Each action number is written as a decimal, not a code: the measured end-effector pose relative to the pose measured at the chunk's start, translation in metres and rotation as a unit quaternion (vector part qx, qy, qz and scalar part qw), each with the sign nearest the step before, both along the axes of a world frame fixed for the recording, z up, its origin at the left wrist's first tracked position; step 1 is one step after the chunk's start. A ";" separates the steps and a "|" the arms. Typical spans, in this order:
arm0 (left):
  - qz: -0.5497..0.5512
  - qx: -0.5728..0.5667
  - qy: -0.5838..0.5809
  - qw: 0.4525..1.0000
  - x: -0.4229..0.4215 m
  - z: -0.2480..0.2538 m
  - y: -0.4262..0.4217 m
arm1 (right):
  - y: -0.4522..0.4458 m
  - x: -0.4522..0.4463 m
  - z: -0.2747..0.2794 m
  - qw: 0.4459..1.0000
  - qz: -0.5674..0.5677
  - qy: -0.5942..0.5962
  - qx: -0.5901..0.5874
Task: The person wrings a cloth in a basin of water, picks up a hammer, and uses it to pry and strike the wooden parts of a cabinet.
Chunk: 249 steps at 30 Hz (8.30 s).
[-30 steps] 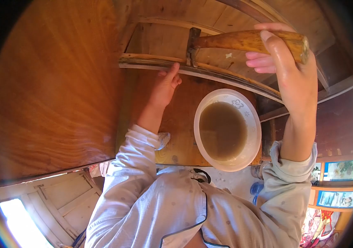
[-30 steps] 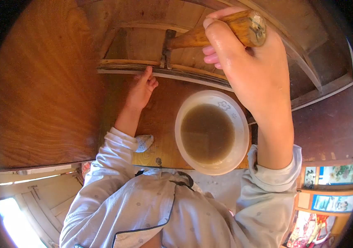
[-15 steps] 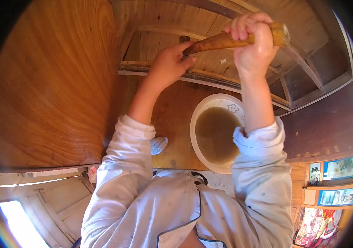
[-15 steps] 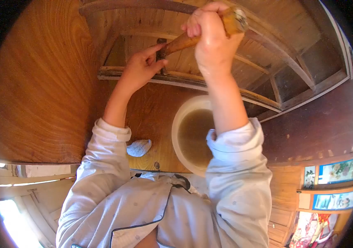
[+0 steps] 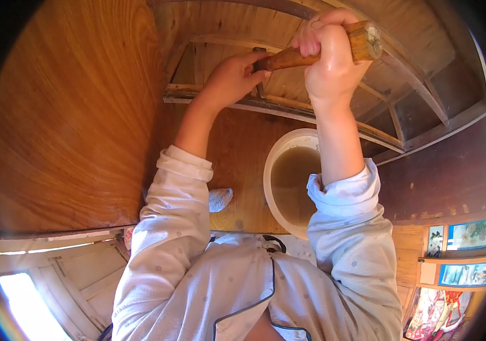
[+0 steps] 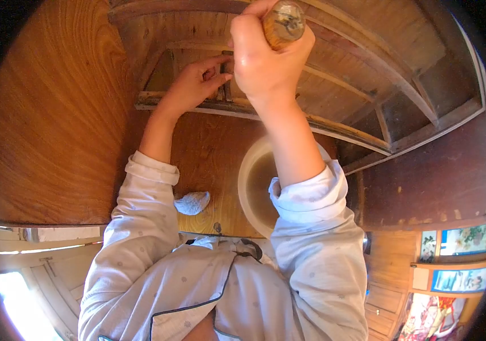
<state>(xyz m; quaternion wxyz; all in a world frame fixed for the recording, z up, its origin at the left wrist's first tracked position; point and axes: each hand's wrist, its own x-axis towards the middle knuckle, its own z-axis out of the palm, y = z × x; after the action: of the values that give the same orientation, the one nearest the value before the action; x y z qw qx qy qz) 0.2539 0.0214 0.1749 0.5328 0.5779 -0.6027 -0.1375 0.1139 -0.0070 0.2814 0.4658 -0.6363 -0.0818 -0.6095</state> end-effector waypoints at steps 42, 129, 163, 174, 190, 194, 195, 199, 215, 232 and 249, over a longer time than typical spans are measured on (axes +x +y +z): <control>0.000 -0.187 0.065 0.980 -0.027 -0.046 -0.023 | 0.032 -0.014 0.005 0.990 -0.034 0.139 -0.007; 0.059 -0.192 0.038 0.979 -0.028 -0.034 -0.023 | 0.007 -0.003 -0.020 0.986 -0.061 0.155 0.007; 0.061 -0.209 -0.015 0.976 -0.029 -0.044 -0.015 | 0.012 0.010 -0.034 0.980 -0.138 0.127 0.072; 0.079 -0.236 -0.016 0.968 -0.034 -0.031 -0.006 | 0.059 -0.032 0.000 0.994 -0.076 -0.044 -0.070; 0.088 -0.123 0.121 0.981 -0.026 -0.042 -0.021 | 0.037 -0.006 0.033 0.995 -0.091 0.025 0.044; 0.064 -0.165 0.143 0.974 -0.034 -0.036 -0.008 | 0.059 -0.030 0.000 0.997 -0.073 -0.014 -0.012; 0.061 -0.165 0.131 0.976 -0.035 -0.034 -0.005 | 0.069 -0.036 -0.008 0.995 -0.094 -0.024 -0.026; 0.056 -0.171 0.135 0.974 -0.036 -0.029 0.000 | 0.081 -0.050 -0.021 0.995 -0.086 -0.033 -0.047; 0.128 -0.177 0.143 0.965 -0.030 -0.037 -0.006 | 0.102 -0.089 -0.063 0.983 -0.144 -0.041 -0.103; 0.130 0.045 0.044 0.990 0.006 -0.013 -0.071 | 0.030 -0.014 0.018 0.989 -0.140 -0.027 0.038; 0.071 0.006 0.044 0.996 0.034 -0.034 -0.075 | 0.038 -0.026 0.011 0.989 -0.144 -0.032 -0.032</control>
<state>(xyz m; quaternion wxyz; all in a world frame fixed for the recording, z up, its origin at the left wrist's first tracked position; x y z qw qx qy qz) 0.2883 -0.0533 0.1413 0.5637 0.6160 -0.5351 -0.1277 0.0876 0.0310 0.2920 0.3497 -0.6362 -0.0231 -0.6873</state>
